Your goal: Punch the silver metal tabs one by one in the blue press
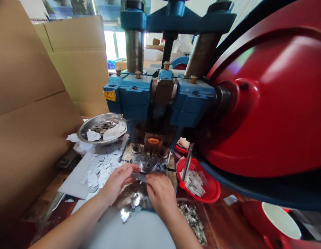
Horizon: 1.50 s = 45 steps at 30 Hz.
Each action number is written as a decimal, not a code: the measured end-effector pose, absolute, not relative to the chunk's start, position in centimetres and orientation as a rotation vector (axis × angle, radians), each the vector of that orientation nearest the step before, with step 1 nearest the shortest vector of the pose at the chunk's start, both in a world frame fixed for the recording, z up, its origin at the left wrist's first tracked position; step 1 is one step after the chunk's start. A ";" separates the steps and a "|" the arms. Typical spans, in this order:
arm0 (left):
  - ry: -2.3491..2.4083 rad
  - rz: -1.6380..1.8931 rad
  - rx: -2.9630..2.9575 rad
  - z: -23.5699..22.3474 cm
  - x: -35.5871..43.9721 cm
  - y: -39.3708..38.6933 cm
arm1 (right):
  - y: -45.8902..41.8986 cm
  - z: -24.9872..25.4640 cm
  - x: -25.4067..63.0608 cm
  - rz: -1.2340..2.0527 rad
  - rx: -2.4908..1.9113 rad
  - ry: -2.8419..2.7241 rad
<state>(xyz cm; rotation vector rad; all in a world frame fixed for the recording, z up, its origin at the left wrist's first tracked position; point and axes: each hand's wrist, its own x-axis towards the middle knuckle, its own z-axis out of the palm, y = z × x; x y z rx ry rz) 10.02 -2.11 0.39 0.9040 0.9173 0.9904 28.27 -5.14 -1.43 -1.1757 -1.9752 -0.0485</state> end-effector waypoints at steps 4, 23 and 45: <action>1.174 0.999 1.585 -0.3 11.2 -0.6 | -3.4 -2.2 28.5 0.100 -1.404 -1.759; 1.179 0.853 1.876 -2.5 13.9 6.6 | 3.3 -3.8 28.6 0.373 -1.514 -1.549; 1.253 0.440 2.185 -2.4 5.5 -3.7 | -4.9 -6.0 34.7 0.372 -1.672 -1.474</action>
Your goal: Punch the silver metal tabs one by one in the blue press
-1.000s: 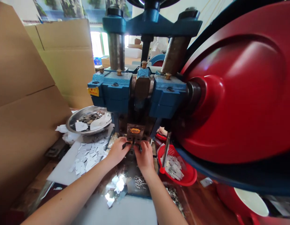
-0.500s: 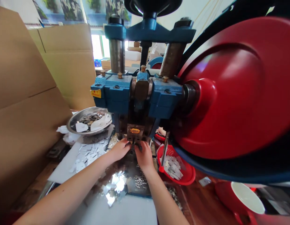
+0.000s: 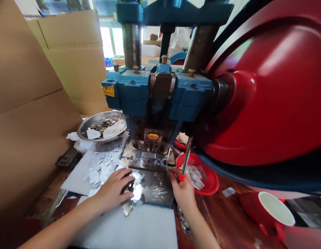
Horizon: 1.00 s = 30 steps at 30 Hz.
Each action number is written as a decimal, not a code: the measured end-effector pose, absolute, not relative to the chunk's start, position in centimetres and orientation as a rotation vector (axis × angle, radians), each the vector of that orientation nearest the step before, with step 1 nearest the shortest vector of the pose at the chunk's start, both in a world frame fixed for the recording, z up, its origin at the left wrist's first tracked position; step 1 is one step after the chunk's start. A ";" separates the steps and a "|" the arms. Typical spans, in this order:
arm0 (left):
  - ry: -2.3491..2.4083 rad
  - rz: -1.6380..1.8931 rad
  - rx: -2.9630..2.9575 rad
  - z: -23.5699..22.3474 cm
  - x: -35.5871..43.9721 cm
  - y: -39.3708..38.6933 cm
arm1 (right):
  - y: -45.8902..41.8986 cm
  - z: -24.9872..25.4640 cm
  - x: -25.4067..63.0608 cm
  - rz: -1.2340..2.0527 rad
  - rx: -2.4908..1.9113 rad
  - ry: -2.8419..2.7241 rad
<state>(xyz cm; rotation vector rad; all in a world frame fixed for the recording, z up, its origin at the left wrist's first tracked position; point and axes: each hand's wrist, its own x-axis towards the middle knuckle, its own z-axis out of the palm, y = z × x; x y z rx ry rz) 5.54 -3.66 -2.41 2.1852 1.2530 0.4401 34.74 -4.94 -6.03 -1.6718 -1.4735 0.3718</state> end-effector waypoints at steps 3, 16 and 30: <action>1.286 0.459 2.216 -2.8 6.0 -4.1 | -4.8 -6.2 34.8 0.258 -1.707 -1.596; 1.122 0.626 2.087 -2.8 6.1 -5.9 | -4.2 -6.2 33.6 -0.210 -1.745 -2.023; 1.249 0.880 1.992 -2.8 6.4 -6.2 | -3.9 -6.3 34.3 -0.270 -1.778 -2.053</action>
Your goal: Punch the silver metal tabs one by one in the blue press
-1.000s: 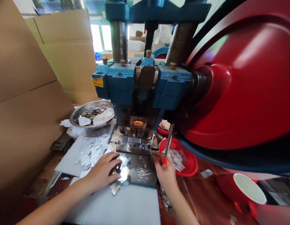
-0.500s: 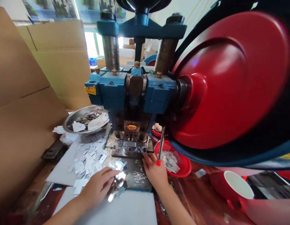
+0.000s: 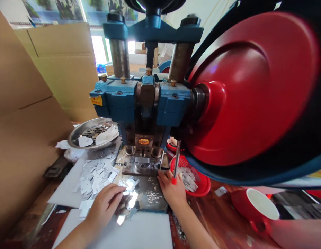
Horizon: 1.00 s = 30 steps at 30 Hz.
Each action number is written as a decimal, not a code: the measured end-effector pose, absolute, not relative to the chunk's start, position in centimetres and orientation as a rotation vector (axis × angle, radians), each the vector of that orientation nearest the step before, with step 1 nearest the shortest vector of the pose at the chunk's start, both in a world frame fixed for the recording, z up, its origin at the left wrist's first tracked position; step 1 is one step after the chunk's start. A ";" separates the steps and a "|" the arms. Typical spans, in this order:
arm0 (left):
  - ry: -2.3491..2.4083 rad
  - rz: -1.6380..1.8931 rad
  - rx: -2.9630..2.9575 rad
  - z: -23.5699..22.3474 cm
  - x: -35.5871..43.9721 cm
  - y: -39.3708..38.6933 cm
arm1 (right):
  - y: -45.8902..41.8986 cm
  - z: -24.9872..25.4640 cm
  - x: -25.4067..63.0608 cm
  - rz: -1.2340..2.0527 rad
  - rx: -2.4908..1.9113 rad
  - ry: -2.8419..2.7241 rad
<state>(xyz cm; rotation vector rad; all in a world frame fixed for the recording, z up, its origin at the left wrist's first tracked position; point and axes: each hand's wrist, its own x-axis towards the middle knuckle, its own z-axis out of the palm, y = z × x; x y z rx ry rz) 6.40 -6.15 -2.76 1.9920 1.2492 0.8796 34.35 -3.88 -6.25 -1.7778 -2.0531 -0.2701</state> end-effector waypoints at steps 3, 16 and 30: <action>1.265 0.880 1.965 -2.4 6.6 -5.8 | -4.2 -6.4 34.2 -0.138 -1.712 -2.027; 1.321 1.012 1.681 -0.6 9.6 0.8 | 2.2 -1.3 28.0 -0.052 -1.645 -1.820; 1.391 0.974 1.772 0.1 11.7 4.1 | -0.4 -1.0 28.1 -0.348 -1.611 -2.036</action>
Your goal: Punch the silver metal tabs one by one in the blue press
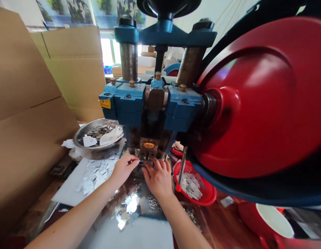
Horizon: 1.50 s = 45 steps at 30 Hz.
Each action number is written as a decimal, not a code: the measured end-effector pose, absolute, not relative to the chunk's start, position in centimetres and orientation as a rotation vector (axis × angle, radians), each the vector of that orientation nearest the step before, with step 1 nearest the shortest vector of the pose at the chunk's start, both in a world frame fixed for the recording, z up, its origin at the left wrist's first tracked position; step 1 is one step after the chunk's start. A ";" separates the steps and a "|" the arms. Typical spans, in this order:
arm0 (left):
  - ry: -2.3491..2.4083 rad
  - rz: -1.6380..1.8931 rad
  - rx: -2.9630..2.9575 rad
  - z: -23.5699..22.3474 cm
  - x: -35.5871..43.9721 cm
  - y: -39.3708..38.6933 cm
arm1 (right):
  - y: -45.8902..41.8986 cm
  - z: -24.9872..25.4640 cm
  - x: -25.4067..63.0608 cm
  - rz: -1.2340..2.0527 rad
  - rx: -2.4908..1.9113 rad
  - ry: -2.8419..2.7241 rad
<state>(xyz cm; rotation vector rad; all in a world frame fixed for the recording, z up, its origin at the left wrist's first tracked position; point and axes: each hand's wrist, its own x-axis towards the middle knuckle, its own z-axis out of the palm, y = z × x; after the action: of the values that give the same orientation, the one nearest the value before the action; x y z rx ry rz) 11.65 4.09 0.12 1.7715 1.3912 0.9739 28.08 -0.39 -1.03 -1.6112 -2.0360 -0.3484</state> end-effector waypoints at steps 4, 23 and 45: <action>1.421 0.992 1.756 0.0 11.9 4.3 | -0.3 -0.9 27.9 -0.350 -1.594 -2.050; 1.517 0.922 1.908 -1.1 13.4 5.0 | -0.3 -2.6 29.2 -0.204 -1.526 -1.989; 1.415 1.201 1.671 1.0 11.6 3.5 | -2.5 -3.3 31.0 0.131 -1.596 -1.596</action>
<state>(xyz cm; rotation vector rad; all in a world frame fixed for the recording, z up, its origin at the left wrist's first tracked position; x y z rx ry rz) 11.63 3.47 0.99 1.6711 1.4154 1.2010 31.04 -2.49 -3.29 -1.5962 -1.5958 0.1314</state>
